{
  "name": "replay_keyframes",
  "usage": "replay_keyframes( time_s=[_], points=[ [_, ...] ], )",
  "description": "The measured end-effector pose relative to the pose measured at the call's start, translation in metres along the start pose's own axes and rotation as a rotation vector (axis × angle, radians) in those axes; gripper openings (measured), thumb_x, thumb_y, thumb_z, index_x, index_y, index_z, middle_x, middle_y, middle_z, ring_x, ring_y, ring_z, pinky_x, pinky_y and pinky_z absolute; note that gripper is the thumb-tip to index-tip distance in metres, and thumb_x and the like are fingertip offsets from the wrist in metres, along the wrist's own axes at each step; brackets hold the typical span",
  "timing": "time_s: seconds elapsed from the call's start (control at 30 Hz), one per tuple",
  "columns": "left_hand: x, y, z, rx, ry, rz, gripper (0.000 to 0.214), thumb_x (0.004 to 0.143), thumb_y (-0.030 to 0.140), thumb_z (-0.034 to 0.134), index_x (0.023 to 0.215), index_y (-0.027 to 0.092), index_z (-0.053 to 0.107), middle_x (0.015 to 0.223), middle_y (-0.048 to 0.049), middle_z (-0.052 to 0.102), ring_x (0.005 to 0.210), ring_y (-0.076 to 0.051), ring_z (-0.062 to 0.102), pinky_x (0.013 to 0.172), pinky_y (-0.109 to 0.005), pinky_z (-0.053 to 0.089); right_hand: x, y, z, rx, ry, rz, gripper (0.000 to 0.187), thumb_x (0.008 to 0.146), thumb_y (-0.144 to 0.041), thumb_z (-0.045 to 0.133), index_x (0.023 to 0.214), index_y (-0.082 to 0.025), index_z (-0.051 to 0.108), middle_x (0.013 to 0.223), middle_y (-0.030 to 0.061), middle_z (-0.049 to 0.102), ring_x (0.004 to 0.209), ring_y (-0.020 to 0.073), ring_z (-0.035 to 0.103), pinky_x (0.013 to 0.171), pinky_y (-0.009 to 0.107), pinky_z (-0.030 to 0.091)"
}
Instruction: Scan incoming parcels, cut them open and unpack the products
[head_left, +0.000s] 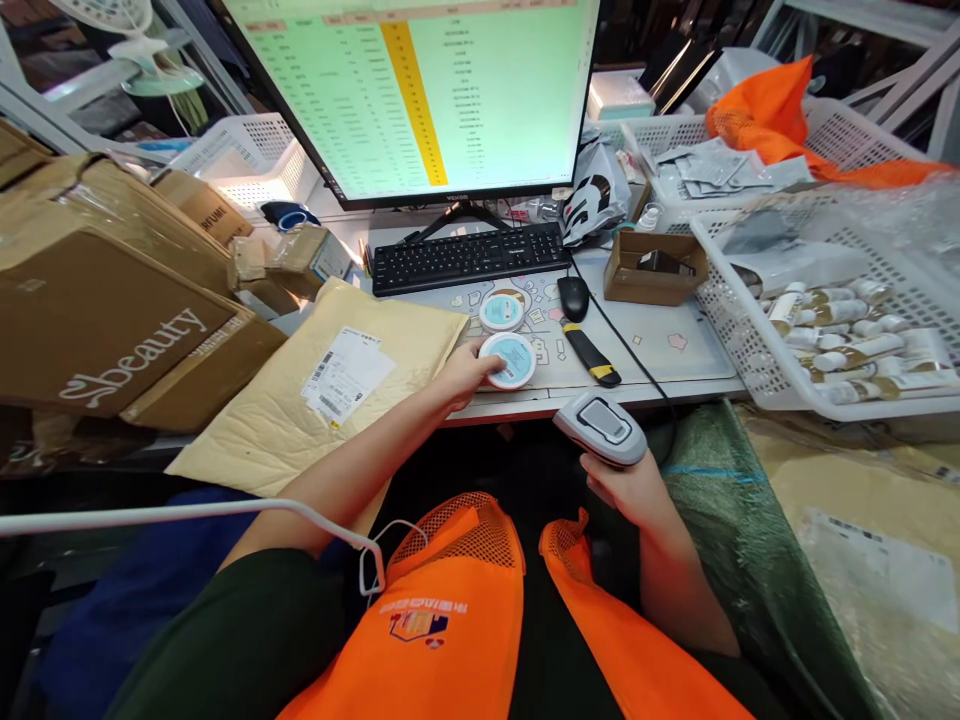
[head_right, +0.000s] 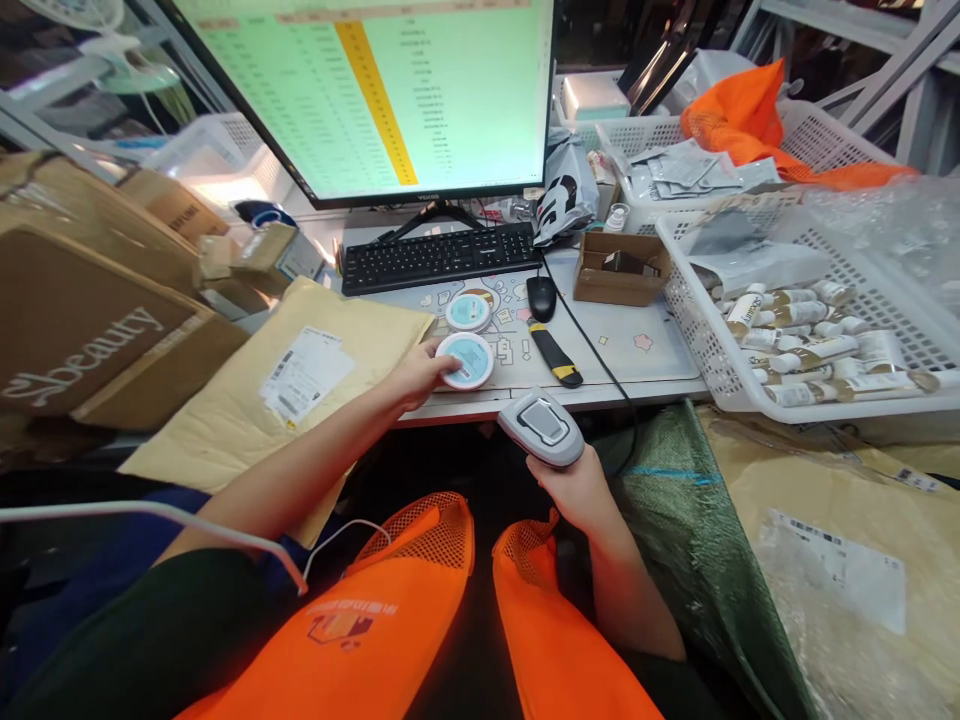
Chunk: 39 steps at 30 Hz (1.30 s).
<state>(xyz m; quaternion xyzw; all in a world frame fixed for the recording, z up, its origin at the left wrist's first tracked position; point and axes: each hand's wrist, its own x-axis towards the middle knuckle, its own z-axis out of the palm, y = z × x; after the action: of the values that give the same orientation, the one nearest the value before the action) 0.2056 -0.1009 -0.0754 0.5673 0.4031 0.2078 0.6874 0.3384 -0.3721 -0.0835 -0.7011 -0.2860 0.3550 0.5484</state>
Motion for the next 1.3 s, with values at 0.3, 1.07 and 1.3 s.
replay_keyframes(
  time_s=[0.3,1.07,1.3],
  points=[
    [0.005,-0.011,0.014,0.177,-0.014,0.115,0.044,0.073,0.039,0.083,0.108,0.014,0.074,0.109,-0.0120,0.081,0.102,-0.031,0.076,0.097,-0.045,0.061,0.023,-0.021,-0.003,-0.287,-0.061,0.019,0.042,0.081,-0.042,0.076,0.114,-0.017,0.077,0.078,0.0063,0.077,0.076,0.0266,0.074,0.066,0.035,0.058],
    [0.110,0.047,-0.007,0.814,0.104,0.231,0.046,0.064,0.048,0.094,0.087,0.016,0.070,0.124,-0.0208,0.070,0.129,-0.044,0.060,0.110,-0.045,0.048,0.212,-0.113,-0.012,-0.208,-0.188,0.215,0.025,0.077,-0.027,0.088,0.092,-0.016,0.071,0.058,0.0007,0.066,0.043,0.0158,0.059,0.041,0.026,0.046],
    [0.088,0.040,-0.004,0.823,0.104,0.424,0.068,0.070,0.036,0.092,0.127,0.015,0.063,0.139,-0.0181,0.055,0.131,-0.035,0.057,0.114,-0.042,0.046,0.231,-0.072,0.011,-0.289,-0.044,0.094,0.032,0.082,-0.040,0.088,0.087,-0.011,0.075,0.082,0.0134,0.077,0.069,0.0246,0.072,0.066,0.035,0.056]
  ],
)
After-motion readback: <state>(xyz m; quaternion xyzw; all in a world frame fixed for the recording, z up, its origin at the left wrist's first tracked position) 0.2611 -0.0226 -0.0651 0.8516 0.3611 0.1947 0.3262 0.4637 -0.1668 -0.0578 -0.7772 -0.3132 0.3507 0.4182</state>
